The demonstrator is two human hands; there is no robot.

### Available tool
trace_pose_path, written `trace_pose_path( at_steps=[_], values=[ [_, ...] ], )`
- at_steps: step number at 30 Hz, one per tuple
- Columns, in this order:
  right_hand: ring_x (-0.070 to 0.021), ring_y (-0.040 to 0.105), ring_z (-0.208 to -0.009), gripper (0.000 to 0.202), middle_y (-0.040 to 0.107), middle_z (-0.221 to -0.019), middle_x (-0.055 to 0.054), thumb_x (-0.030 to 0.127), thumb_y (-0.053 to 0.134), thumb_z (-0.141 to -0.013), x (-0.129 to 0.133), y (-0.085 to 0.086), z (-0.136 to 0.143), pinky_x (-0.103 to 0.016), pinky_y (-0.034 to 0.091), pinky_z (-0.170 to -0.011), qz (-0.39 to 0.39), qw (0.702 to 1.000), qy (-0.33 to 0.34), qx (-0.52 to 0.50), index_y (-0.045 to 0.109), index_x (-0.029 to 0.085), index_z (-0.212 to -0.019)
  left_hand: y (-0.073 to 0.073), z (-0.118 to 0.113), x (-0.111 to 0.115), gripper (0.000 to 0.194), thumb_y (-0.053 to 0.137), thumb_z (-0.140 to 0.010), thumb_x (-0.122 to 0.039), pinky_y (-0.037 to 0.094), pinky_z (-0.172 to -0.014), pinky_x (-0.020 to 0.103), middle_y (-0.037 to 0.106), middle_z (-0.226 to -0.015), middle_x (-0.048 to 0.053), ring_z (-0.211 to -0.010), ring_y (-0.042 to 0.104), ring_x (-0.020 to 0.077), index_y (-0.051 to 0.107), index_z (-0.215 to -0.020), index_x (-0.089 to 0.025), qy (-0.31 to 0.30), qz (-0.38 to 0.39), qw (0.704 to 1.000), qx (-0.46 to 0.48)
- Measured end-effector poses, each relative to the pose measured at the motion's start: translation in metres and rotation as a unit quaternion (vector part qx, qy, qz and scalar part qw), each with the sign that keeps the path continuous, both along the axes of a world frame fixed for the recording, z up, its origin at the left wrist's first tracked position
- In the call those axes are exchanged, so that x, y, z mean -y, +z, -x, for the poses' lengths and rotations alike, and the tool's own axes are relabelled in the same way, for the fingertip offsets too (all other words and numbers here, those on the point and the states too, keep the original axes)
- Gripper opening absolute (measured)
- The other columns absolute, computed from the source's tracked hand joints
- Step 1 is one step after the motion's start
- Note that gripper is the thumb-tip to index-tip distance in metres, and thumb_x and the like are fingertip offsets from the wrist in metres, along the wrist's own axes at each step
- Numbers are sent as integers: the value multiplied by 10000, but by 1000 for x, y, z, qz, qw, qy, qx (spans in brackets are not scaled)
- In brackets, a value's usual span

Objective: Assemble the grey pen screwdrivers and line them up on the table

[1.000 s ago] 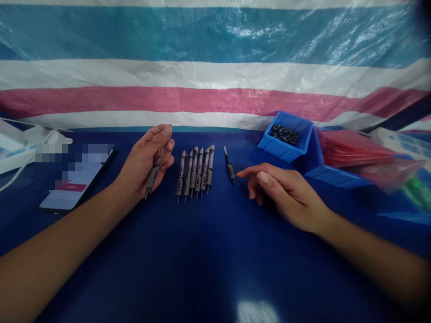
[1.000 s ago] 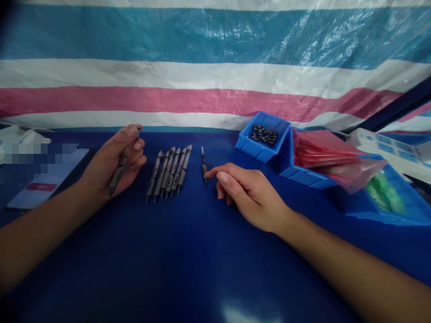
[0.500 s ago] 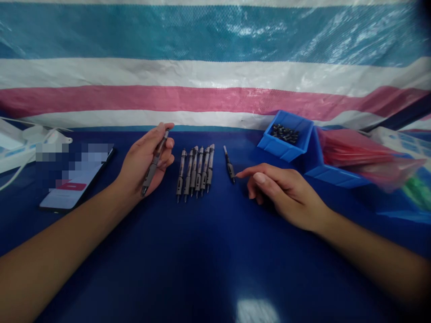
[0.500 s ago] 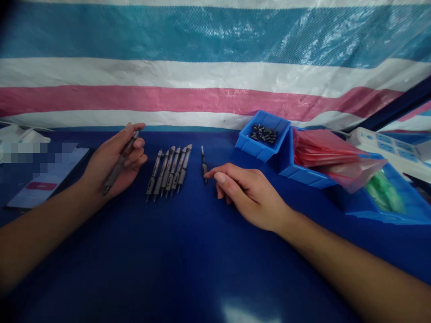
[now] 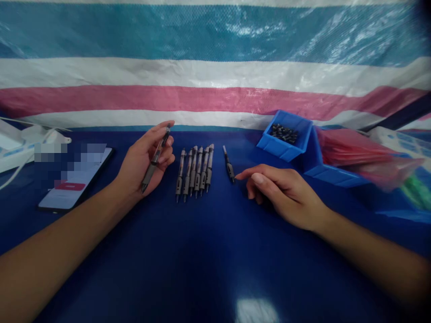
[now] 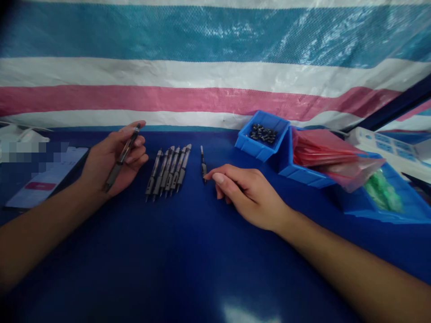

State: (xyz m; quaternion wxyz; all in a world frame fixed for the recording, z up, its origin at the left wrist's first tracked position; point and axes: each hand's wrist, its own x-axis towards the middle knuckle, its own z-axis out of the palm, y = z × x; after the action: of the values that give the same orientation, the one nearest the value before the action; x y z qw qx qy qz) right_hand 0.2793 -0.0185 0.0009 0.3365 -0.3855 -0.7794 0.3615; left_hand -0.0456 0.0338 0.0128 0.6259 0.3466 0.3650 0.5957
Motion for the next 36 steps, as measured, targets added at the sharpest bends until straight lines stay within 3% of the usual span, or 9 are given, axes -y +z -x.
trace_pose_path(
  at_steps=[7,15,23,31,36],
  values=[
    [-102,722,-685,387,789,-834,2,481,556,-1253,-1,-1,0,-219,557,-618,1,1000,0,5,837,215,-1269,-4,1,-1,102,672,-1079,-104,417,-521,202,604,-820,2,-542,410,76,742,-1041,-167,8,-15,1000,-9],
    [-98,710,-653,363,782,-815,9,447,567,-1249,-1,-1,0,-217,551,-590,-8,1000,2,2,849,220,-1228,-5,0,-1,216,628,-1126,-112,438,-548,194,584,-827,9,-596,417,72,716,-933,-153,15,-8,1000,-11],
    [-90,702,-644,368,781,-806,14,450,567,-1248,-1,-1,0,-210,546,-584,-13,1000,2,4,852,218,-1220,-4,0,-1,179,587,-1173,-141,414,-516,202,626,-856,16,-587,463,83,759,-1215,-166,21,0,1000,4],
    [-92,704,-658,361,779,-814,17,450,574,-1248,-2,-2,0,-216,544,-598,-9,1000,4,7,857,229,-1216,-4,-2,0,227,590,-1174,-111,459,-551,169,645,-833,28,-594,506,58,750,-1015,-129,52,11,999,-2],
    [-95,702,-657,366,774,-802,14,448,578,-1247,-1,-1,-1,-219,545,-609,-12,1000,5,5,863,220,-1218,-4,0,-3,197,581,-1187,-153,389,-450,172,657,-860,4,-516,470,56,777,-1189,-170,58,13,998,-8]
  ],
)
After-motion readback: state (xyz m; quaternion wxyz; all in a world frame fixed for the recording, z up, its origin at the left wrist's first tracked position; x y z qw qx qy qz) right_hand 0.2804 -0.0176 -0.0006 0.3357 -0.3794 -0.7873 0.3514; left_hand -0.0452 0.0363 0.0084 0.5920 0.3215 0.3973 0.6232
